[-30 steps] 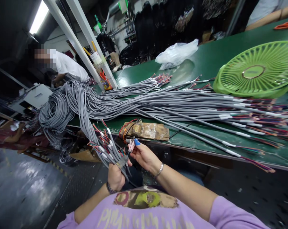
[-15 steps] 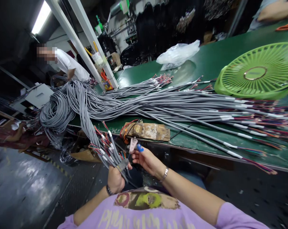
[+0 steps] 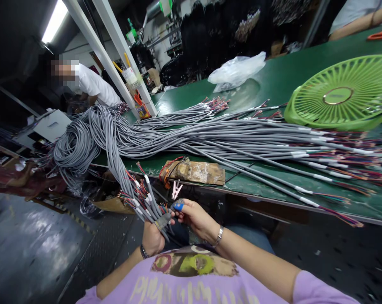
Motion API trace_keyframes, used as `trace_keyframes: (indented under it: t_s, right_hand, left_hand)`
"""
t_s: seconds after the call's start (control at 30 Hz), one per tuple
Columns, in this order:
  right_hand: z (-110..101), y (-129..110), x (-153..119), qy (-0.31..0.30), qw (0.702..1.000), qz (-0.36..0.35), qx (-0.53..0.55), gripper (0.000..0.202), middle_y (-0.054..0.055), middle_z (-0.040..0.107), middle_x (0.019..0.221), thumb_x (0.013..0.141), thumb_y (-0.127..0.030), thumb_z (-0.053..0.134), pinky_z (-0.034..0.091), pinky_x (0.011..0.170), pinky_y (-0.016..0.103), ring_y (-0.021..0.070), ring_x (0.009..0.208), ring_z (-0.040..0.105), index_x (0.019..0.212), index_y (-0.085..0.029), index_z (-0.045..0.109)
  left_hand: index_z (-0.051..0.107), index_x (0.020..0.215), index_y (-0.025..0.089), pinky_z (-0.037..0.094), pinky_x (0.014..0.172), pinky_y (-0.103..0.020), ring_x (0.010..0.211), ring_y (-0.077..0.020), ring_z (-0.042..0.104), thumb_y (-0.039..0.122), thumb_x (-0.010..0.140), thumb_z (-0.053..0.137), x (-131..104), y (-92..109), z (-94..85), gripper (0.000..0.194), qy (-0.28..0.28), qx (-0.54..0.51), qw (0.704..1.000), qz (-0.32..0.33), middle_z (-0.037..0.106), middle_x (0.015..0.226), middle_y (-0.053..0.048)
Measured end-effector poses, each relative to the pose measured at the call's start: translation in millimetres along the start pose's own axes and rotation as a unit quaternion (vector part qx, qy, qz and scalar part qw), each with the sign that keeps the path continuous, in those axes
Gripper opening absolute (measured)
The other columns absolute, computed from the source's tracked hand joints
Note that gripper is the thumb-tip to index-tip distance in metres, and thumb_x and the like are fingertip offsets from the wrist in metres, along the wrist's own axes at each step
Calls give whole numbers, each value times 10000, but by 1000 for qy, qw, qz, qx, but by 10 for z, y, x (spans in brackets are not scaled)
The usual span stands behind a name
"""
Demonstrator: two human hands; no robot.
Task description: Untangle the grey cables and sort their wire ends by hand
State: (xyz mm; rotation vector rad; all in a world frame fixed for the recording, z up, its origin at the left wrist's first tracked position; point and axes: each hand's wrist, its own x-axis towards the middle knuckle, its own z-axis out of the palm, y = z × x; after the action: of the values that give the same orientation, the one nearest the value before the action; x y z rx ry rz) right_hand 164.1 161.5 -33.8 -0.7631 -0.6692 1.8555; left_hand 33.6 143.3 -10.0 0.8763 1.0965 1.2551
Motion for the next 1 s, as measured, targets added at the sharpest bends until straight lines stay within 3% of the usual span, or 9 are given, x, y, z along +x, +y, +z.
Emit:
trace_keyframes:
  t_s: [0.27,0.37,0.47,0.57,0.7,0.8,0.87,1.0]
  right_hand:
    - [20,-22,19,-71,996,-21,-42,288,-16,558,498,731,-416,672,372,499,258,116,457,512,655,-165,553]
    - [-98,-16,82,-19,999,-5,40,246,-7,582,570,719,-399,688,398,517,251,104,493,501,701,-174,588]
    - [-181,-96,152,10,995,18,100,314,30,628,710,729,-490,656,417,539,246,104,552,503,780,-181,633]
    - [-162,-226,200,3,999,-41,9,366,22,612,690,711,-534,668,376,527,236,96,545,455,742,-170,646]
    - [-98,-282,257,66,980,-141,-121,425,1,564,572,699,-583,652,329,520,246,101,526,418,635,-164,639]
    - [-77,-223,310,41,995,-89,-23,456,11,589,619,696,-623,627,370,551,253,113,565,473,691,-168,653]
    - [-61,-183,342,27,996,-48,63,406,17,615,682,675,-569,685,399,578,252,117,608,513,744,-169,663]
    - [-18,-164,379,46,988,-46,143,334,9,618,686,655,-454,757,412,583,232,99,611,521,759,-150,667]
  left_hand:
    - [703,649,139,491,545,-285,565,-173,615,275,563,764,6,78,-43,172,-91,29,995,-33,681,610,-50]
    - [701,631,145,467,538,-255,538,-139,586,238,563,753,28,107,-55,126,-95,11,995,-28,682,610,-42]
    - [697,638,147,457,539,-238,522,-119,568,212,537,761,74,123,-67,136,-89,-7,996,-14,679,610,-32]
    - [697,642,152,450,523,-230,511,-113,562,187,525,750,136,144,-50,132,-97,-29,995,-7,686,626,-28]
    - [701,636,152,435,504,-215,502,-109,564,146,531,712,201,167,10,106,-103,-51,993,-12,687,615,-24]
    - [697,619,147,436,507,-213,500,-105,561,135,521,715,218,155,38,100,-102,-53,993,-21,683,609,-24]
    - [695,613,144,437,509,-213,497,-102,557,134,519,720,220,133,41,98,-101,-48,993,-24,681,606,-24]
    - [689,619,135,433,500,-214,489,-104,556,142,509,733,220,80,39,119,-97,-42,994,-37,674,593,-27]
